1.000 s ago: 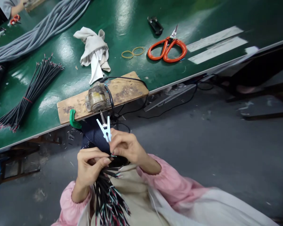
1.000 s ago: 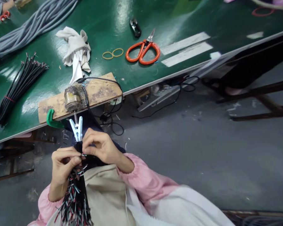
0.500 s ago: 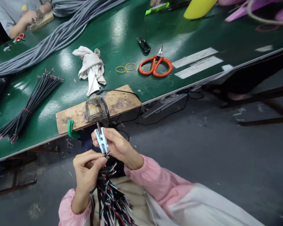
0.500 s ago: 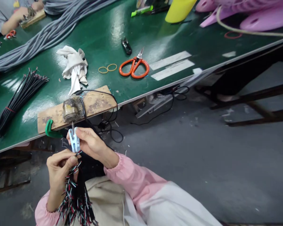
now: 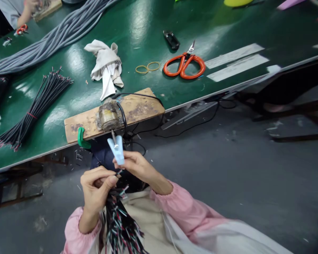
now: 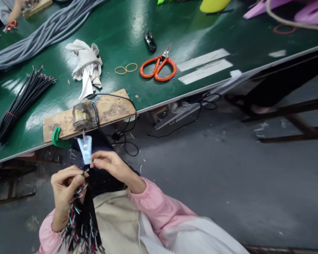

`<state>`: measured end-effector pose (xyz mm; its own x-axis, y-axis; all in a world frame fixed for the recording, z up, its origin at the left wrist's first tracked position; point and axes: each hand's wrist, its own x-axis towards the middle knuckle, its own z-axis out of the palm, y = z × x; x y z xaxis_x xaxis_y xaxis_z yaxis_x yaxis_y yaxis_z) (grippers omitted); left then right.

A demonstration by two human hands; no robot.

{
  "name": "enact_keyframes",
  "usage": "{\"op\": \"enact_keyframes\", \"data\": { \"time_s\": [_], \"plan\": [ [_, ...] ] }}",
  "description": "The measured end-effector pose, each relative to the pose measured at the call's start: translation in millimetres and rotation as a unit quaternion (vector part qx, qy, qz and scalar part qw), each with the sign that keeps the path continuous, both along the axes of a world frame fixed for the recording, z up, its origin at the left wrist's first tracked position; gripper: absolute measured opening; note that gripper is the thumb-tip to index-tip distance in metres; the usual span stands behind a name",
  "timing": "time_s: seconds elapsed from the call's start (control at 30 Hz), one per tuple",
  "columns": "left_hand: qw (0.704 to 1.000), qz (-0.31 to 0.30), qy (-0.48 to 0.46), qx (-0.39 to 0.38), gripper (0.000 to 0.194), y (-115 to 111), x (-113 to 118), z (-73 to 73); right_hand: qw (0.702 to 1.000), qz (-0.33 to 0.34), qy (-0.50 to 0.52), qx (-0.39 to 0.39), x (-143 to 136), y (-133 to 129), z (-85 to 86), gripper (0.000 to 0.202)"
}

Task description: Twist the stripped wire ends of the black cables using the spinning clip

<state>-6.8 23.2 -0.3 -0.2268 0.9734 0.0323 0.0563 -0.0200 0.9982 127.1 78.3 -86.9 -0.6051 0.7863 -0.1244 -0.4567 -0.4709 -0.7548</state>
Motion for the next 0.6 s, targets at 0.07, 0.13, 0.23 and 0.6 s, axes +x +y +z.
{"op": "enact_keyframes", "data": {
  "time_s": [0.07,0.13,0.23,0.6],
  "plan": [
    [0.996,0.065,-0.059,-0.025,0.019,-4,-6,-5.8,0.988,0.047,-0.098,0.11,3,-10,-7.1,0.024],
    [0.984,0.136,-0.109,-0.028,0.023,-6,-14,-11.6,0.956,0.093,-0.179,0.213,-1,-21,-13.4,0.026],
    [0.972,0.195,-0.133,-0.006,0.041,-7,-26,-17.0,0.908,0.124,-0.239,0.322,-19,-36,-20.7,0.046],
    [0.953,0.235,-0.191,0.002,0.045,-19,-43,-20.6,0.818,0.09,-0.304,0.479,-58,-58,-22.0,0.043]
  ]
}}
